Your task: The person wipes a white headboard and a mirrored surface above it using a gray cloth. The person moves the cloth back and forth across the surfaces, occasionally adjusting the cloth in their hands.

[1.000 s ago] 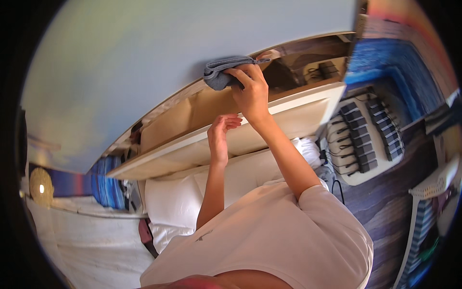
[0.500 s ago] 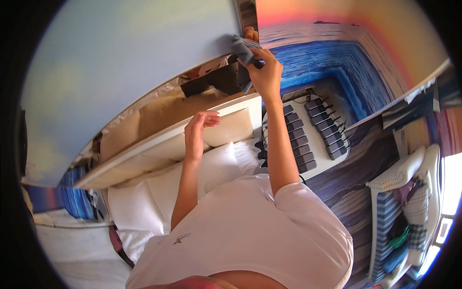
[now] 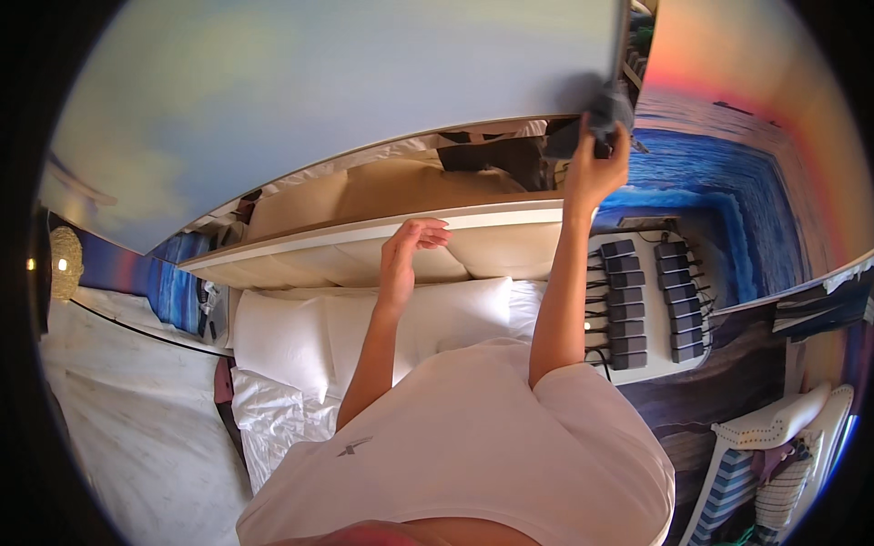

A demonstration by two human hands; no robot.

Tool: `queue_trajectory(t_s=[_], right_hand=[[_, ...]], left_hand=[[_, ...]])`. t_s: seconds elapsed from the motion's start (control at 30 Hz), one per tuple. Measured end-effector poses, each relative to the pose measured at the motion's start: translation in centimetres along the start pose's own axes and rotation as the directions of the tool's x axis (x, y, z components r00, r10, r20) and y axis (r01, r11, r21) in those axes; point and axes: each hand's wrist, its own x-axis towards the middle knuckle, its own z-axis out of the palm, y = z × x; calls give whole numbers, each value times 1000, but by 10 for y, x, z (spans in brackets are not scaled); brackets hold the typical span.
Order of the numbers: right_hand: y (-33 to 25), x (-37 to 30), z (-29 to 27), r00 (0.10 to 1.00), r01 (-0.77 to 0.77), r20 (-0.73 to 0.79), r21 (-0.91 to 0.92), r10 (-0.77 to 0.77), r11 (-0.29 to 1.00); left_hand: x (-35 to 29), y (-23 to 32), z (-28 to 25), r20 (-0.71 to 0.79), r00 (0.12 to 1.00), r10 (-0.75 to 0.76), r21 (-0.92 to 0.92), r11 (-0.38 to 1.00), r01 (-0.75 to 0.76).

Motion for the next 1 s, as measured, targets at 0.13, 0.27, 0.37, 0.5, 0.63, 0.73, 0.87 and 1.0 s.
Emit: queue_trajectory(t_s=[0.13,0.27,0.37,0.5,0.63,0.73,0.87,1.0], right_hand=[[-17,-64,29,986,-60,153,-45,66,997],[-44,-133,66,899,94,428,28,-97,995],[-74,-198,117,747,316,592,87,-304,945],[-105,-256,163,660,319,690,99,-296,942],[-91,-257,154,804,229,529,145,-271,963],[-73,-218,126,874,256,411,68,-261,964],[-47,-152,83,942,279,208,-54,-263,959],[-2,-90,34,958,248,182,-144,-221,958]], left_hand=[[-2,-11,-37,17,999,-27,-25,999,27],[-4,-24,-79,-68,998,2,-117,993,-10],[-3,-31,-104,-245,967,66,-122,988,-99],[-6,-21,-141,-508,860,-51,-225,971,-76],[-18,-23,-180,-510,859,-31,-197,977,-82],[-21,-31,-171,-468,880,-78,-206,978,-23],[-15,-32,-120,-328,938,-111,-271,962,19],[-2,-21,-50,-194,976,-102,-266,963,48]])
